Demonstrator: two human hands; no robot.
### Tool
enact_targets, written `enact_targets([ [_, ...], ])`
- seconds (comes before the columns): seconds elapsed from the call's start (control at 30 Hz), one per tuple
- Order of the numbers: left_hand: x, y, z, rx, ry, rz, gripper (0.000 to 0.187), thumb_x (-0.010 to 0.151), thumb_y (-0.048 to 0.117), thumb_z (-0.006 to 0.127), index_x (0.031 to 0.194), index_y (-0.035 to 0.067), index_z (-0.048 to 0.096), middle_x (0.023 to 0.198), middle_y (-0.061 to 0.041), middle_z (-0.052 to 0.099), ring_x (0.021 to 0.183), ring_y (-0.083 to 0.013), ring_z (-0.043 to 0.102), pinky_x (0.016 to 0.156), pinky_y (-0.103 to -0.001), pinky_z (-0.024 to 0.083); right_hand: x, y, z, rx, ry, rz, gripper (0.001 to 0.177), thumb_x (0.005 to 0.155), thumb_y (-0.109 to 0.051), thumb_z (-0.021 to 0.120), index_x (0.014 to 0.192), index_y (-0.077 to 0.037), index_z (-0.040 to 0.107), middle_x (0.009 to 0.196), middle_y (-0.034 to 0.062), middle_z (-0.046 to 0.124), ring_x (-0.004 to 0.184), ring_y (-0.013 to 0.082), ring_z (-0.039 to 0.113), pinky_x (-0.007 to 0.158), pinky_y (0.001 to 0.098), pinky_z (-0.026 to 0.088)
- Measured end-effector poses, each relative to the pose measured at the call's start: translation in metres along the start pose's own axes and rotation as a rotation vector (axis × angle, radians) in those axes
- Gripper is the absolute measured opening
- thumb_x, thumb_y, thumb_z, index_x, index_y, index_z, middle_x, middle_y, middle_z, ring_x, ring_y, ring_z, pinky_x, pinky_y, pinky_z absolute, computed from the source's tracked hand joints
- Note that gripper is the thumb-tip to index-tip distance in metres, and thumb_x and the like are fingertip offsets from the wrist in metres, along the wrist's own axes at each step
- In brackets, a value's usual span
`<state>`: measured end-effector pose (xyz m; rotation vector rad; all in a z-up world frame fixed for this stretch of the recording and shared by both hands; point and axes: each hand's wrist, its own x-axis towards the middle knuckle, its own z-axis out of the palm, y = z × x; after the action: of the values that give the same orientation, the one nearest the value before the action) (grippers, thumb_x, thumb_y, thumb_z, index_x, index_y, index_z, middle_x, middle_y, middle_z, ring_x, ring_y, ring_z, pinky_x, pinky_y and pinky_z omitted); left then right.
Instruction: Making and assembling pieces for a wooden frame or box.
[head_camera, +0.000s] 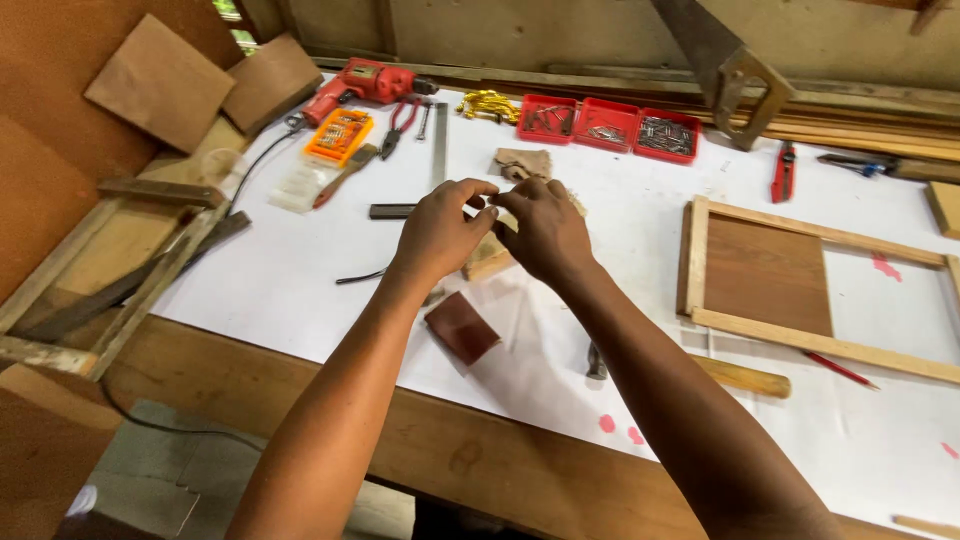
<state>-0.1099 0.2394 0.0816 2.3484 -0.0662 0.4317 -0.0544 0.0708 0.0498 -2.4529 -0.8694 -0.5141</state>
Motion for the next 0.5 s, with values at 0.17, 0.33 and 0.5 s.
enact_targets([
  [0.17, -0.030, -0.080, -0.037, 0.100, 0.023, -0.129, 0.034, 0.089, 0.030, 0.072, 0.121, 0.016, 0.072, 0.110, -0.010, 0.075, 0.090, -0.0271, 0.074, 0.082, -0.041, 0.058, 0.014, -0.073, 0.044, -0.047, -0.171, -0.126, 0.052, 0.079, -0.038, 0.079, 0.128, -0.024, 0.070, 0.122, 0.0049, 0.068, 0.122, 0.0320, 0.054, 0.099, 0.0471, 0.045],
  [0.33, -0.036, -0.132, -0.027, 0.173, -0.063, -0.188, 0.042, 0.085, 0.031, 0.074, 0.125, 0.016, 0.070, 0.114, -0.014, 0.073, 0.101, -0.0332, 0.070, 0.086, -0.045, 0.056, 0.019, -0.091, 0.078, -0.232, -0.296, -0.202, 0.068, 0.073, -0.056, 0.079, 0.129, -0.020, 0.067, 0.125, 0.0095, 0.067, 0.129, 0.0335, 0.050, 0.107, 0.0506, 0.035],
  [0.5, -0.033, -0.138, -0.022, 0.196, -0.256, -0.225, 0.048, 0.086, 0.031, 0.070, 0.131, 0.018, 0.067, 0.114, -0.016, 0.074, 0.105, -0.0357, 0.069, 0.090, -0.047, 0.055, 0.015, -0.091, 0.086, -0.275, -0.405, -0.190, 0.065, 0.075, -0.057, 0.082, 0.123, -0.017, 0.066, 0.114, 0.0064, 0.072, 0.127, 0.0298, 0.056, 0.120, 0.0537, 0.028],
])
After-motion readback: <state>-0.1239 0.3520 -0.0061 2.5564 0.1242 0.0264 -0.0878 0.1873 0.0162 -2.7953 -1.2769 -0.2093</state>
